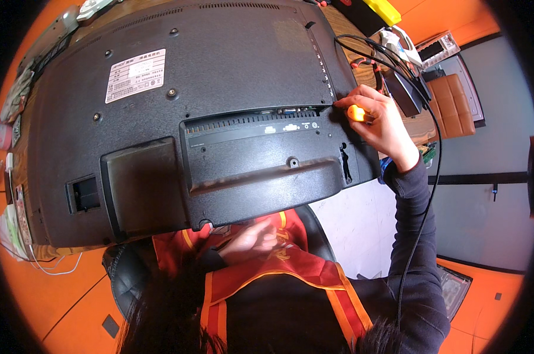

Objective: The person uses a yellow-handled screwdriver to remove multiple screws from the back panel of a television. They collect the screws in their left hand, then set the screwdriver down and attempt to pry the back cover off with their fingers.

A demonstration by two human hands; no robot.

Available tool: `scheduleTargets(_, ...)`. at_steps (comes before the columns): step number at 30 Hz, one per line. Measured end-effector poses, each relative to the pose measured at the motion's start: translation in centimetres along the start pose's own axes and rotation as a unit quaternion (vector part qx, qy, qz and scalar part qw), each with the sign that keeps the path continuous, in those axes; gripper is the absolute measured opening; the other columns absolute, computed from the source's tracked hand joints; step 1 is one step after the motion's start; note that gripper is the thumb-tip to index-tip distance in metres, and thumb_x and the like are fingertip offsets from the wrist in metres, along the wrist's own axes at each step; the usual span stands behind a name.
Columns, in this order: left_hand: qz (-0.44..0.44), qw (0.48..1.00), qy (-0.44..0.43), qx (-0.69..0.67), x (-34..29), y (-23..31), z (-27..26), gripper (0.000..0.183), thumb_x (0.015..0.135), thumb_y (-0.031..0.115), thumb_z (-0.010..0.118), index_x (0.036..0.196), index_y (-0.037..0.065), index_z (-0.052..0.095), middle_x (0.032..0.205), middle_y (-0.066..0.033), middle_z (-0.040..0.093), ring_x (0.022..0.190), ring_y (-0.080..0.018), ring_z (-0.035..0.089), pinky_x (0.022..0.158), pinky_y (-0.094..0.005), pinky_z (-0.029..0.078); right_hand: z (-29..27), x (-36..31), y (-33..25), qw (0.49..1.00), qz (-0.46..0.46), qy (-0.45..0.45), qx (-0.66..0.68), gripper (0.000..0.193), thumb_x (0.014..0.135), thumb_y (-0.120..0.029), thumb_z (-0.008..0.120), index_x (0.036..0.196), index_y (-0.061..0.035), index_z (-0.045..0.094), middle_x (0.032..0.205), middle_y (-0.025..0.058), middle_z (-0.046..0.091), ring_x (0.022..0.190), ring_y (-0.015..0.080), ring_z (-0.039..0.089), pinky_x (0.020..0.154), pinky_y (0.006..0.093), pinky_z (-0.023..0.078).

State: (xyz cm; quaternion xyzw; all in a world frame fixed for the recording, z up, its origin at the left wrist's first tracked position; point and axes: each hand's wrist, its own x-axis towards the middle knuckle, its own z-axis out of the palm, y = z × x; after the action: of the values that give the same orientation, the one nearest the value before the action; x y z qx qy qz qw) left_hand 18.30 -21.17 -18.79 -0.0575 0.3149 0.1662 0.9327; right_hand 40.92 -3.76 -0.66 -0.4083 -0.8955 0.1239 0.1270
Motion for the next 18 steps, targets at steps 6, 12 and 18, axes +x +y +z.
scheduleTargets(6, -0.004, 0.995, -0.092, -0.025, 0.9, -0.5, -2.2, 0.022, 0.092, 0.032, 0.049, 0.084, 0.011, 0.049, 0.078, 0.0036, 0.048, 0.069, -0.005, 0.048, 0.057, -0.0191, 0.041, 0.0, 0.0, -0.2, 1.0, -0.003, -0.001, -0.016, 0.03, 0.067, 0.003, 0.063, 0.096, -0.0045, 0.06, 0.089, 0.0094, 0.055, 0.085, 0.0268, 0.058, 0.074, 0.0328, 0.048)
scheduleTargets(12, 0.006, 0.991, -0.137, 0.001, 1.3, -0.8, -3.3, 0.023, 0.092, 0.034, 0.048, 0.083, 0.013, 0.05, 0.073, 0.0045, 0.047, 0.06, -0.0058, 0.046, 0.051, -0.0189, 0.038, -1.2, 2.2, 1.1, 0.993, -0.064, -0.097, -0.03, 0.022, 0.073, -0.001, 0.063, 0.093, -0.0011, 0.056, 0.089, 0.0122, 0.056, 0.083, 0.0299, 0.058, 0.073, 0.034, 0.047)
scheduleTargets(18, 0.003, 0.99, -0.144, 0.002, 1.2, -0.7, -3.0, 0.025, 0.093, 0.036, 0.046, 0.083, 0.014, 0.049, 0.071, 0.0049, 0.046, 0.058, -0.0054, 0.044, 0.049, -0.0196, 0.036, -2.0, 4.6, 2.4, 0.979, -0.086, -0.181, -0.02, 0.022, 0.076, -0.011, 0.067, 0.089, -0.0002, 0.054, 0.082, 0.0128, 0.057, 0.077, 0.031, 0.057, 0.07, 0.0339, 0.045)
